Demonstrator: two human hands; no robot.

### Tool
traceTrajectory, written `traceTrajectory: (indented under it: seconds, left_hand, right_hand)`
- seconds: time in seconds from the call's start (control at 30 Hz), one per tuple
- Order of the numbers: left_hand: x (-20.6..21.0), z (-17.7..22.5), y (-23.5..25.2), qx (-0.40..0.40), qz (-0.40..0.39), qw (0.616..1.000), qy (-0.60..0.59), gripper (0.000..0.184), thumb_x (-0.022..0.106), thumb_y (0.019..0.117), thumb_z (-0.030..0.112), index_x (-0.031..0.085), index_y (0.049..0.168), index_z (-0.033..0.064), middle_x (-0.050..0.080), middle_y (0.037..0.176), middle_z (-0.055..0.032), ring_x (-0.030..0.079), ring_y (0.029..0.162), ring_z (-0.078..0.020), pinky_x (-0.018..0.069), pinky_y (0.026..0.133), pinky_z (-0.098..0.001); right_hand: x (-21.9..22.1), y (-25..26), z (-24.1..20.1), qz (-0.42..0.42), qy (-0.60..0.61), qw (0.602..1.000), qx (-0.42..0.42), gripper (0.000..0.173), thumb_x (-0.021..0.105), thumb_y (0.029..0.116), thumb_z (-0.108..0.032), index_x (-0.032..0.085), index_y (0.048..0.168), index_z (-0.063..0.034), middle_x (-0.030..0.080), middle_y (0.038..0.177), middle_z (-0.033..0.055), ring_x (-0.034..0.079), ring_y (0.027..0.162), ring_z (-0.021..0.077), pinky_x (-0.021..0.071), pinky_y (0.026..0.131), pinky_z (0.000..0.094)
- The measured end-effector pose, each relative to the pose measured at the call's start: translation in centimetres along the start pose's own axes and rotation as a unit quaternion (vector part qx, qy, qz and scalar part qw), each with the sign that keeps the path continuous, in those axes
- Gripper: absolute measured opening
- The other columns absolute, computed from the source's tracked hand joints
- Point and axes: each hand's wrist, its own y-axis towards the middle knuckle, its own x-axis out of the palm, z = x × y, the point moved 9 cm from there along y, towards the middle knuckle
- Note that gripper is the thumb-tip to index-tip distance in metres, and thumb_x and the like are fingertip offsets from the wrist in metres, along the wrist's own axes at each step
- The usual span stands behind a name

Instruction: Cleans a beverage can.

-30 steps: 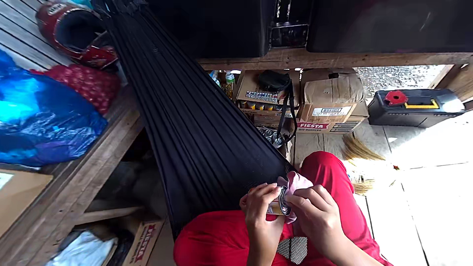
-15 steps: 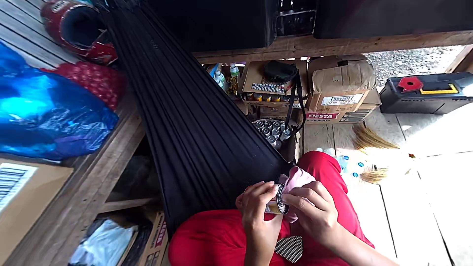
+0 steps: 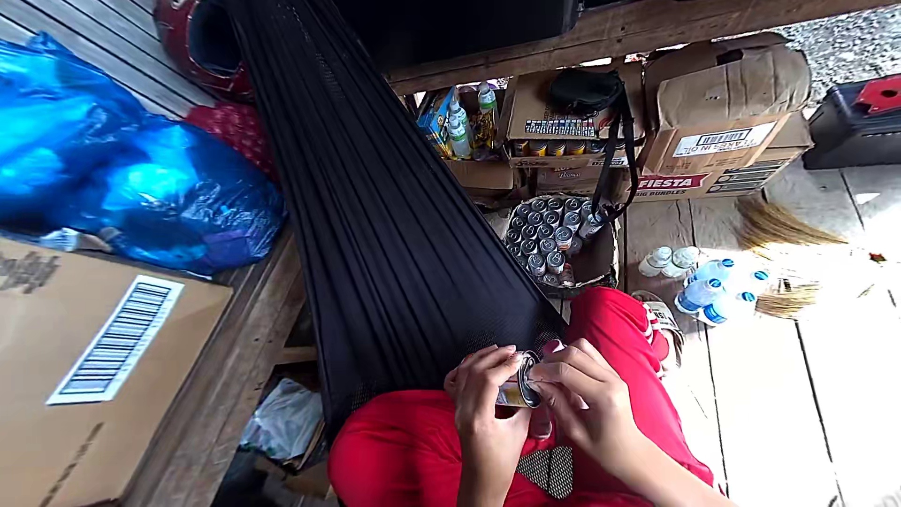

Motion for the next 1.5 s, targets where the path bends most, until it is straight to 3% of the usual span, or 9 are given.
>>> traceTrajectory:
  seconds: [0.13,0.2,0.3,0.4,0.5,0.7,0.97,1.17,1.5]
  left_hand:
    - [1.9,-0.1,0.1,-0.006,0.009,0.999,0.04,0.026,0.08,0.0814,0.024,0.073,0.105,0.0157,0.075,0.111,0.0003,0.064,0.115,-0.0118,0.0395,0.103,-0.0378]
    - [3.6,0.1,0.2,-0.015,0.009,1.0,0.002,0.029,0.082,0.0792,0.025,0.072,0.105,0.0146,0.075,0.111,-0.0004,0.064,0.115,-0.0113,0.041,0.104,-0.0362]
    - [7.0,1.0,0.3,-0.043,0.015,0.99,-0.132,0.042,0.087,0.0747,0.026,0.066,0.109,0.0127,0.074,0.114,-0.0007,0.064,0.119,-0.0095,0.0461,0.108,-0.0305]
    - [10.8,2.6,1.2,-0.058,0.029,0.975,-0.214,0.048,0.089,0.0733,0.025,0.065,0.113,0.0153,0.073,0.118,0.002,0.063,0.121,-0.0092,0.0474,0.108,-0.0302]
    - [14.2,4.8,2.4,-0.062,0.034,0.97,-0.232,0.048,0.089,0.0721,0.024,0.065,0.114,0.0155,0.073,0.119,0.0026,0.062,0.122,-0.0083,0.0454,0.109,-0.0304]
    - [17.7,8.6,4.3,-0.001,0.011,0.986,-0.168,0.034,0.08,0.083,0.028,0.064,0.111,0.0159,0.073,0.118,0.0017,0.061,0.123,-0.008,0.0414,0.109,-0.033]
    - [13.4,6.1,2.4,-0.001,0.024,0.997,-0.072,0.033,0.081,0.0804,0.025,0.07,0.11,0.0162,0.074,0.114,0.0012,0.063,0.118,-0.01,0.0424,0.103,-0.0341]
    - [7.3,3.3,0.2,0.018,-0.001,1.0,0.015,0.025,0.079,0.0829,0.022,0.073,0.107,0.0165,0.075,0.112,0.0004,0.063,0.115,-0.0112,0.0399,0.101,-0.0352]
    - [1.6,-0.4,-1.5,-0.008,-0.061,0.998,-0.03,0.036,0.084,0.0762,0.027,0.068,0.106,0.0127,0.074,0.113,-0.0016,0.064,0.114,-0.011,0.0453,0.1,-0.0334]
  right_hand:
    - [-0.5,0.5,1.5,-0.057,-0.1,0.993,0.02,0.015,0.062,0.0942,-0.023,0.076,0.091,-0.0181,0.072,0.088,-0.0045,0.065,0.084,0.0127,0.0506,0.075,0.0293]
    - [-1.4,1.0,3.9,-0.152,0.046,0.985,0.071,0.014,0.064,0.0941,-0.02,0.075,0.093,-0.0121,0.07,0.088,-0.0022,0.064,0.086,0.0064,0.0523,0.078,0.0207]
    - [-3.8,1.2,7.3,-0.279,0.358,0.877,0.157,0.015,0.066,0.0985,-0.02,0.071,0.098,-0.0065,0.067,0.092,-0.0039,0.062,0.086,-0.0018,0.0518,0.076,0.0151]
    - [-9.1,2.4,11.7,-0.166,0.392,0.872,0.242,0.011,0.066,0.0986,-0.024,0.074,0.101,-0.016,0.072,0.091,-0.0088,0.066,0.084,-0.0019,0.0553,0.077,0.0176]
    - [-14.7,3.3,15.2,-0.013,0.305,0.904,0.298,0.011,0.063,0.0972,-0.012,0.073,0.101,-0.01,0.073,0.086,-0.0036,0.067,0.077,0.0032,0.0569,0.071,0.0202]
    - [-16.2,4.4,7.7,-0.06,-0.023,0.997,-0.041,0.013,0.058,0.1034,-0.017,0.069,0.103,-0.0102,0.069,0.098,0.0021,0.064,0.097,0.0077,0.051,0.091,0.0171]
    - [-11.8,3.7,7.3,0.009,-0.153,0.987,-0.046,0.015,0.061,0.0967,-0.011,0.076,0.097,-0.0105,0.072,0.091,0.0033,0.065,0.088,0.0124,0.0514,0.084,0.0203]
    - [-5.8,1.5,6.8,-0.005,0.044,0.988,0.145,0.008,0.07,0.0875,-0.012,0.07,0.09,-0.0048,0.072,0.084,0.001,0.068,0.078,0.0005,0.0573,0.076,0.0151]
    - [-0.2,0.2,1.5,-0.048,0.12,0.988,0.081,0.011,0.066,0.0942,-0.013,0.074,0.094,-0.0046,0.073,0.088,0.0032,0.067,0.081,0.0037,0.0549,0.078,0.0163]
